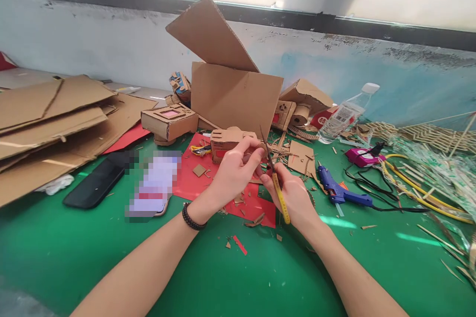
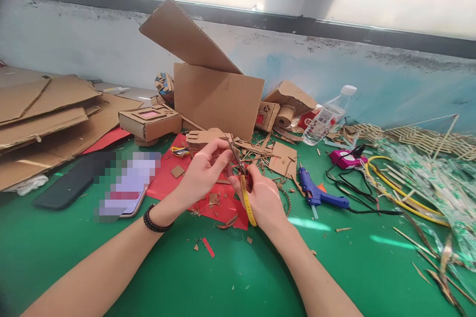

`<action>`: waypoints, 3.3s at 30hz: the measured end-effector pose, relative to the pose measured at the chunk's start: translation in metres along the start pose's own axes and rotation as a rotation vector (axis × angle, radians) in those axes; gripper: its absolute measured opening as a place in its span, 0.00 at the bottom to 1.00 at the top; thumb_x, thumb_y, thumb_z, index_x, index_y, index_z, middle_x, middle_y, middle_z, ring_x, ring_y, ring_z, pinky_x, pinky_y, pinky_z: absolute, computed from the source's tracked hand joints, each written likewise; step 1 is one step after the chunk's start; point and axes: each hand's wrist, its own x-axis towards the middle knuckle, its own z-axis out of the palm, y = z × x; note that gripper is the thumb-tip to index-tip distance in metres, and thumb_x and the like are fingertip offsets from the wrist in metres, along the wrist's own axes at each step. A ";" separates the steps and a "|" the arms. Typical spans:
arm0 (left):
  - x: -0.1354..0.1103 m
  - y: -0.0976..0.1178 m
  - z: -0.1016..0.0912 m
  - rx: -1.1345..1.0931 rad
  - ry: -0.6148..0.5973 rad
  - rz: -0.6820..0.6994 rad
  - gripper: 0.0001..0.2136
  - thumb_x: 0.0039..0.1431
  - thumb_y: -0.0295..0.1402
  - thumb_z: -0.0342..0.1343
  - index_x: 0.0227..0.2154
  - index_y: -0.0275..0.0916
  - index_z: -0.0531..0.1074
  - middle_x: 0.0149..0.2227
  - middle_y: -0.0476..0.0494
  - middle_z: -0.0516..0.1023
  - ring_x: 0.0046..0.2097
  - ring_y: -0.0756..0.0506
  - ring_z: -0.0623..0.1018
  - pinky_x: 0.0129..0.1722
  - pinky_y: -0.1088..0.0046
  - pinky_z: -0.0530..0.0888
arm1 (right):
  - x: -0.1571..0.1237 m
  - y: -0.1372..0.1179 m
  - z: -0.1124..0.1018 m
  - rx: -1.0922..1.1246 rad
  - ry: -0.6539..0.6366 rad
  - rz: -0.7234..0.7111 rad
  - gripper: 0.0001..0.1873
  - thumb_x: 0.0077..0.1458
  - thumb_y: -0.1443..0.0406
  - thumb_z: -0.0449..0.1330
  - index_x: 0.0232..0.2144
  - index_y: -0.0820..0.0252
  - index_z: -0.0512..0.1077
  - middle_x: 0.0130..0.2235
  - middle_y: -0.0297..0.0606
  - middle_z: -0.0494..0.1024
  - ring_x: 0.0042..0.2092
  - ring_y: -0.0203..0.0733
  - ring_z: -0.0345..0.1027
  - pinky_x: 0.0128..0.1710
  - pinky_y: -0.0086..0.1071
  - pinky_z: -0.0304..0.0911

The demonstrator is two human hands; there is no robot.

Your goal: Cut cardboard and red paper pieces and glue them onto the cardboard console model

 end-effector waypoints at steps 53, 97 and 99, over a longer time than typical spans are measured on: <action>0.007 0.004 -0.018 0.010 0.014 -0.078 0.14 0.63 0.45 0.62 0.36 0.37 0.79 0.32 0.45 0.79 0.33 0.49 0.76 0.33 0.73 0.73 | 0.003 0.006 -0.013 0.057 -0.099 -0.039 0.22 0.66 0.43 0.51 0.43 0.53 0.65 0.36 0.36 0.76 0.34 0.44 0.66 0.36 0.36 0.60; -0.004 -0.006 0.007 -0.154 -0.195 -0.177 0.11 0.63 0.41 0.64 0.41 0.40 0.73 0.38 0.44 0.82 0.37 0.47 0.82 0.38 0.71 0.80 | 0.004 -0.009 -0.016 0.510 0.165 0.002 0.22 0.60 0.44 0.62 0.36 0.57 0.70 0.29 0.33 0.70 0.30 0.38 0.63 0.29 0.32 0.61; -0.003 -0.004 0.007 -0.207 -0.157 -0.231 0.13 0.61 0.41 0.66 0.39 0.40 0.71 0.34 0.47 0.80 0.33 0.48 0.81 0.36 0.72 0.79 | 0.005 -0.008 -0.014 0.487 0.148 -0.002 0.24 0.60 0.42 0.61 0.37 0.56 0.69 0.31 0.34 0.71 0.31 0.39 0.64 0.30 0.33 0.62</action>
